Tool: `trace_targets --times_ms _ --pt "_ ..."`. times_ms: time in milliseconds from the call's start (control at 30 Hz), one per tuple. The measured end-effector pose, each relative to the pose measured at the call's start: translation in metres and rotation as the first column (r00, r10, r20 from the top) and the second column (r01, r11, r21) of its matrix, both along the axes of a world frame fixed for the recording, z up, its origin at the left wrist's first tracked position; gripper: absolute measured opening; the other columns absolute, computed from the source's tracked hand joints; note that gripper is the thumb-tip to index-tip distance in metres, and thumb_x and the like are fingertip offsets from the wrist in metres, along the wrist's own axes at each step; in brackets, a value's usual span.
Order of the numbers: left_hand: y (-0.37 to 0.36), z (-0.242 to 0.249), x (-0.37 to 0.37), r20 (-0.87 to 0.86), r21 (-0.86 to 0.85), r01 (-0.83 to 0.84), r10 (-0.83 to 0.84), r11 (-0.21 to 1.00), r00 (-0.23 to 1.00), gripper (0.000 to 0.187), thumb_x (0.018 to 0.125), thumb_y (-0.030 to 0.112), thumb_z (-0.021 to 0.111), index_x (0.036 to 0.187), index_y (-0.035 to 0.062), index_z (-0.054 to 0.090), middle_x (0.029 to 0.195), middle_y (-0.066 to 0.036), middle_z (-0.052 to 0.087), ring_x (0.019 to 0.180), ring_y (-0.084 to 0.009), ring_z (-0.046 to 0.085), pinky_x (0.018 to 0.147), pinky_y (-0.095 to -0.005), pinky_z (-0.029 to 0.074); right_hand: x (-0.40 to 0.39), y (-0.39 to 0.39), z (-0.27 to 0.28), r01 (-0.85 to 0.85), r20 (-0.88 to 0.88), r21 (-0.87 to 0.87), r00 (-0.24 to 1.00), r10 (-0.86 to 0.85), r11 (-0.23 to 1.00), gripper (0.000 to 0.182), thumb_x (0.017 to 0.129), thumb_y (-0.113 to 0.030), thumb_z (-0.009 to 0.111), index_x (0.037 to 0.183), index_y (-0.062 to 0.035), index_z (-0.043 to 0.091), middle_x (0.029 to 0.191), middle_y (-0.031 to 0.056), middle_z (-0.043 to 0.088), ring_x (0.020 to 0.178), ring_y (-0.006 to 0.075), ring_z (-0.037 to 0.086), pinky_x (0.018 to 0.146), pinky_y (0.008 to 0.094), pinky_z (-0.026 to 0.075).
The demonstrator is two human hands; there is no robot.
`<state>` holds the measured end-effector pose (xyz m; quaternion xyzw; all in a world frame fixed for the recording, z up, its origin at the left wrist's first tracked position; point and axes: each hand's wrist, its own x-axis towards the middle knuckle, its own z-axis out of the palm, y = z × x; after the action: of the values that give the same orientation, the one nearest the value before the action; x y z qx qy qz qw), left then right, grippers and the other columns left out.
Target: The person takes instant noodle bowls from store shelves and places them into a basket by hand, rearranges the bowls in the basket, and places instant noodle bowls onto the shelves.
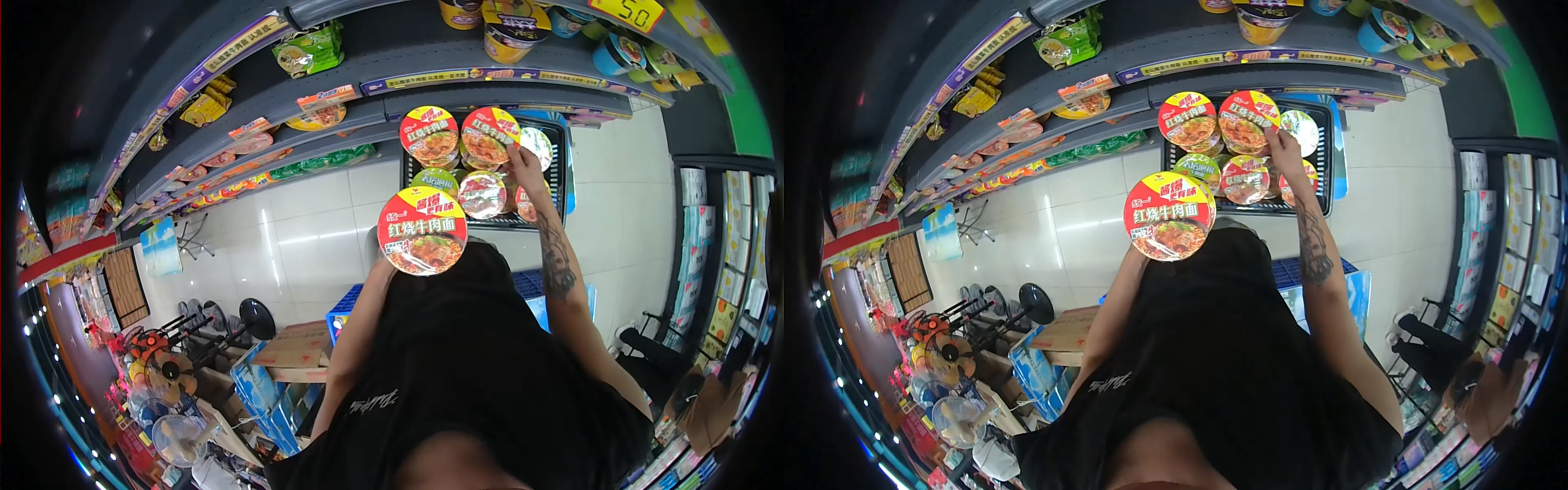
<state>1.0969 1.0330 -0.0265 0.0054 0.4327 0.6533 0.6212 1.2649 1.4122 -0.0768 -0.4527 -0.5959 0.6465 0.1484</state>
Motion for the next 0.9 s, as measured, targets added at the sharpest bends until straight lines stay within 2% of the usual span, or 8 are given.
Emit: trace_targets --times_ms 67,167,367,533,733,800,867,900 --pt "-0.009 -0.003 -0.003 -0.011 0.006 0.004 -0.004 1.0 1.0 0.047 0.102 0.026 0.058 0.143 0.0045 0.049 0.137 -0.017 0.059 0.122 -0.0263 0.062 0.103 -0.0428 0.055 0.006 -0.012 0.07 -0.031 0.018 0.096 0.999 0.029 0.995 0.038 0.103 -0.036 0.058 0.103 0.0016 0.062 0.076 0.0074 0.068 0.069 0.015 0.07 0.054 0.0264 0.054" --pt "-0.024 -0.001 -0.009 -0.023 0.012 0.013 -0.013 1.0 1.0 0.047 0.102 0.026 0.059 0.143 0.0045 0.049 0.137 -0.017 0.06 0.122 -0.0263 0.062 0.102 -0.0428 0.055 0.024 -0.028 0.141 -0.036 -0.184 -0.007 0.982 0.034 0.999 0.035 0.104 -0.03 0.058 0.111 0.0041 0.062 0.083 0.0076 0.067 0.068 0.0134 0.069 0.055 0.0256 0.053" --pt "-0.031 -0.001 -0.042 -0.054 0.068 0.109 -0.106 0.992 0.993 0.047 0.102 0.026 0.059 0.143 0.0044 0.049 0.137 -0.017 0.06 0.122 -0.0262 0.063 0.102 -0.0427 0.055 0.007 -0.093 0.285 -0.191 -0.167 0.114 0.964 0.208 0.975 0.033 0.104 -0.026 0.058 0.101 0.005 0.067 0.079 0.0058 0.067 0.061 0.0101 0.063 0.056 0.0255 0.052" --pt "-0.029 0.003 -0.068 -0.08 0.146 0.178 -0.168 0.973 0.983 0.047 0.102 0.026 0.059 0.143 0.0044 0.049 0.137 -0.017 0.06 0.122 -0.0261 0.063 0.102 -0.0426 0.055 -0.02 -0.121 0.325 -0.214 -0.102 0.308 0.961 0.256 0.927 0.034 0.104 -0.026 0.059 0.1 0.0066 0.066 0.082 0.0053 0.067 0.066 0.0093 0.062 0.057 0.0254 0.051" --pt "-0.043 0.013 -0.1 -0.156 0.197 0.202 -0.172 0.96 0.973 0.047 0.102 0.025 0.059 0.143 0.0043 0.049 0.136 -0.017 0.06 0.121 -0.026 0.063 0.102 -0.0426 0.055 -0.041 -0.15 0.341 -0.187 -0.232 0.258 0.94 0.249 0.948 0.028 0.103 -0.022 0.06 0.102 0.0059 0.068 0.079 0.0041 0.065 0.066 0.0093 0.062 0.056 0.0258 0.05" --pt "-0.045 0.015 -0.108 -0.183 0.209 0.22 -0.183 0.953 0.966 0.047 0.102 0.025 0.059 0.143 0.0043 0.049 0.136 -0.017 0.06 0.121 -0.026 0.063 0.102 -0.0425 0.055 -0.059 -0.164 0.349 -0.356 -0.197 0.306 0.884 0.424 0.883 0.024 0.101 -0.018 0.062 0.097 0.0053 0.068 0.075 0.004 0.065 0.062 0.0099 0.063 0.054 0.0252 0.048" --pt "-0.05 0.018 -0.111 -0.2 0.212 0.242 -0.2 0.947 0.959 0.047 0.102 0.025 0.059 0.143 0.0043 0.049 0.136 -0.017 0.06 0.121 -0.0259 0.063 0.102 -0.0425 0.055 -0.074 -0.178 0.337 -0.391 -0.125 0.327 0.884 0.45 0.86 0.027 0.1 -0.018 0.063 0.085 0.0048 0.065 0.066 0.0032 0.062 0.056 0.0103 0.065 0.051 0.0239 0.048" --pt "-0.052 0.02 -0.111 -0.208 0.214 0.25 -0.207 0.944 0.956 0.047 0.102 0.025 0.059 0.143 0.0043 0.049 0.136 -0.017 0.06 0.121 -0.0259 0.063 0.102 -0.0425 0.055 -0.079 -0.185 0.343 -0.411 -0.108 0.191 0.894 0.435 0.892 0.026 0.1 -0.018 0.063 0.089 0.0056 0.066 0.069 0.0023 0.063 0.059 0.0089 0.059 0.055 0.0245 0.047"
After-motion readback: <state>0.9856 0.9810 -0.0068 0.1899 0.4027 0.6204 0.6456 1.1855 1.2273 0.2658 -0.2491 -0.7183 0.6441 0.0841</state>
